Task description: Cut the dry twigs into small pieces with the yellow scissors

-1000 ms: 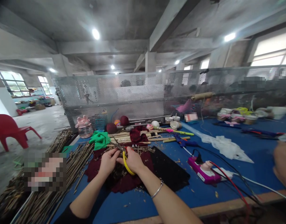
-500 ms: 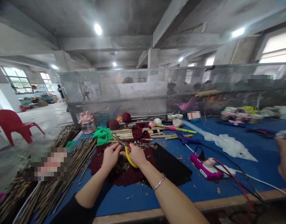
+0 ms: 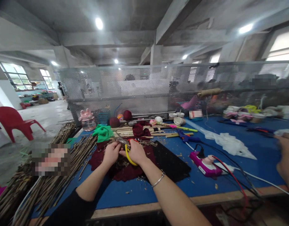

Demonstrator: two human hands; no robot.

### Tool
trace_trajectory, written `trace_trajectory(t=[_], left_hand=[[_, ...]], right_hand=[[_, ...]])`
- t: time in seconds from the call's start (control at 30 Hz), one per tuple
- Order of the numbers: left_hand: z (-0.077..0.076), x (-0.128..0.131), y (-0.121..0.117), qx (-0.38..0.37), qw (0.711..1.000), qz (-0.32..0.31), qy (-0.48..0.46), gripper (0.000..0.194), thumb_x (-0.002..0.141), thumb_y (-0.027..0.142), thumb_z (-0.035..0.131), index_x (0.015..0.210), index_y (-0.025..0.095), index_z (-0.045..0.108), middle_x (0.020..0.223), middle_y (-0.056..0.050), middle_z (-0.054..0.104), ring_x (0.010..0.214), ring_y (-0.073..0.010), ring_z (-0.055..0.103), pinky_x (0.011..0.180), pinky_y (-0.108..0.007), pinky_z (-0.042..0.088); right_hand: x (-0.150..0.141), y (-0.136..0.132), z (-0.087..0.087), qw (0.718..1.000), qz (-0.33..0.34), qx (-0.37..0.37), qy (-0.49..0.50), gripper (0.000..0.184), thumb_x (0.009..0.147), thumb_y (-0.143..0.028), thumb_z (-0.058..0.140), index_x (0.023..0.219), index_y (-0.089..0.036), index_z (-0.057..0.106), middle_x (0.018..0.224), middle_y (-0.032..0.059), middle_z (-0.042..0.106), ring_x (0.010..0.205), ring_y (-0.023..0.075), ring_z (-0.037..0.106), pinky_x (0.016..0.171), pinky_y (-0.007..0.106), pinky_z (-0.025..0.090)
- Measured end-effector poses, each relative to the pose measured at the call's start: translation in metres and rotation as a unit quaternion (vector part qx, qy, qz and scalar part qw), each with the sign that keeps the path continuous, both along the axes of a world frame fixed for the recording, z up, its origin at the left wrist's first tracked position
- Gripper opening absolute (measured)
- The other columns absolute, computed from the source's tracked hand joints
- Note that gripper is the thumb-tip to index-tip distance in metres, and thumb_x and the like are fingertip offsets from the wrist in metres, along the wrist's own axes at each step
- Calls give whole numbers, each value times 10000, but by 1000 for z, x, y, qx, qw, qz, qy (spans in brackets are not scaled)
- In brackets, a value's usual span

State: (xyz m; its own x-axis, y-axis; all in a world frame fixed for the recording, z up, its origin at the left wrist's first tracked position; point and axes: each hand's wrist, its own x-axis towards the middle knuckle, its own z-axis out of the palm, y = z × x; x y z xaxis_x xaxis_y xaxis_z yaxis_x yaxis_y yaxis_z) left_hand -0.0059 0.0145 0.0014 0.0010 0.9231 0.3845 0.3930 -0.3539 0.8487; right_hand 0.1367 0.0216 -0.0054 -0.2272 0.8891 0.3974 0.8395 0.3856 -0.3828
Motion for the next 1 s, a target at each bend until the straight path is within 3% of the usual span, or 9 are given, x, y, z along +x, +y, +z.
trace_trajectory(t=[0.2, 0.4, 0.6, 0.77, 1.0], left_hand=[[-2, 0, 1, 17, 1000, -9, -19, 253, 781, 298, 426, 744, 141, 621, 603, -22, 616, 560, -136, 555, 560, -230, 421], [-2, 2, 1, -32, 994, 7, -103, 256, 755, 295, 476, 875, 128, 629, 734, -45, 665, 628, -143, 595, 599, -229, 452], [-3, 1, 2, -31, 990, 16, -134, 236, 699, 328, 550, 767, 129, 657, 668, -40, 652, 608, -143, 576, 581, -229, 441], [-1, 1, 5, -66, 969, 1, -237, 236, 687, 333, 539, 747, 122, 627, 622, -15, 614, 535, -120, 543, 501, -218, 432], [2, 3, 1, -45, 985, 8, -169, 196, 687, 281, 538, 701, 118, 647, 537, -1, 584, 519, -114, 532, 504, -201, 409]], right_hand=[[0, 0, 0, 999, -16, -31, -2, 479, 682, -611, 529, 899, -193, 445, 774, 40, 603, 708, 186, 572, 568, 238, 284], [-2, 1, 2, 998, -41, -39, -10, 483, 658, -655, 519, 820, -202, 476, 750, 27, 611, 688, 177, 569, 530, 229, 249], [0, 4, 1, 998, -33, -54, -18, 477, 673, -671, 487, 778, -206, 500, 705, 16, 601, 622, 146, 551, 502, 222, 231], [0, 2, 4, 998, -38, -39, -35, 473, 683, -659, 485, 810, -204, 503, 739, 33, 612, 688, 174, 572, 542, 233, 260], [-2, 3, 1, 1000, -10, 5, -9, 491, 655, -609, 555, 866, -177, 461, 849, 65, 572, 781, 183, 541, 635, 248, 322]])
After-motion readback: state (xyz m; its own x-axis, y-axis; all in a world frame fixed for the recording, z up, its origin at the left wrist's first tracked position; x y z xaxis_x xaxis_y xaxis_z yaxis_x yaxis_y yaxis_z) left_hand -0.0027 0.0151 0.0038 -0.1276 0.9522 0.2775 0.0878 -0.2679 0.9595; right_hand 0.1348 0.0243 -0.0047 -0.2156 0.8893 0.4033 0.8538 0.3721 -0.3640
